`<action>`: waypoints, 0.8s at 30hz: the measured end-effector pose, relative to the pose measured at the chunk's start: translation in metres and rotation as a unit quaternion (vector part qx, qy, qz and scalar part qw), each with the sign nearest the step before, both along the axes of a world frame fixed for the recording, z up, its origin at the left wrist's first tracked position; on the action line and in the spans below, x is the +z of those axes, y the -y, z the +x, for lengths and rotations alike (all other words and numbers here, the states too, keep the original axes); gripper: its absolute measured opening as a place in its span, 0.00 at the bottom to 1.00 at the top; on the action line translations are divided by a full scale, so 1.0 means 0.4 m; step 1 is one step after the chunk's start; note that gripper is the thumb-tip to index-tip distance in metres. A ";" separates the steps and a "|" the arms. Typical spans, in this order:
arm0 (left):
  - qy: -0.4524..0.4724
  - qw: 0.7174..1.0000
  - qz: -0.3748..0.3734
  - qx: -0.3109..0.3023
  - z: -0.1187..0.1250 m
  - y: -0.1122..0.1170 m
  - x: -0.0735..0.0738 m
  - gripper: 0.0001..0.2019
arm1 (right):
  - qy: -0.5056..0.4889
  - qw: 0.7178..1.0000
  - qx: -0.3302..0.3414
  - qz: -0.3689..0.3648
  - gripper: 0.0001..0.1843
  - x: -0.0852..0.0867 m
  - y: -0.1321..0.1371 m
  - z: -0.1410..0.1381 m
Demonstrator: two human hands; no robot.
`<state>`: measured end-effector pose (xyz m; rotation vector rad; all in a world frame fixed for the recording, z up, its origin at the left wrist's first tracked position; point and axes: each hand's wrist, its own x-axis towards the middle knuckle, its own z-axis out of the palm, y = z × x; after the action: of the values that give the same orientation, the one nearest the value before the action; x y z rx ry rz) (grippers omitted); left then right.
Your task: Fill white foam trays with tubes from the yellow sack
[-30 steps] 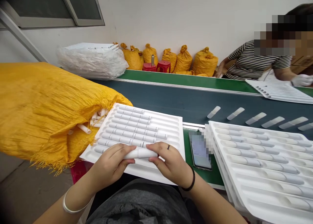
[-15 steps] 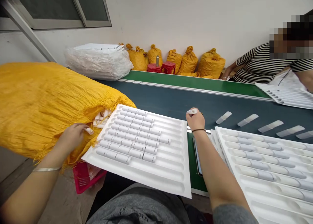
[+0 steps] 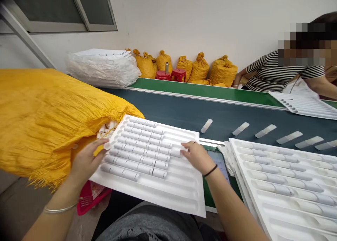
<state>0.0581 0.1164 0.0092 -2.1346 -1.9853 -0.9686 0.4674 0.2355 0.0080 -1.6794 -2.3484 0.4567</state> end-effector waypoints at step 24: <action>0.518 0.827 -0.163 -0.148 0.320 0.099 0.084 0.12 | -0.313 0.887 0.323 0.104 0.24 0.109 0.231 -0.122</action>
<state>0.1861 0.0766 0.0430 -2.3770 -2.3264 -2.4148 0.4184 0.1431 0.0517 -0.4879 -2.2591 0.6930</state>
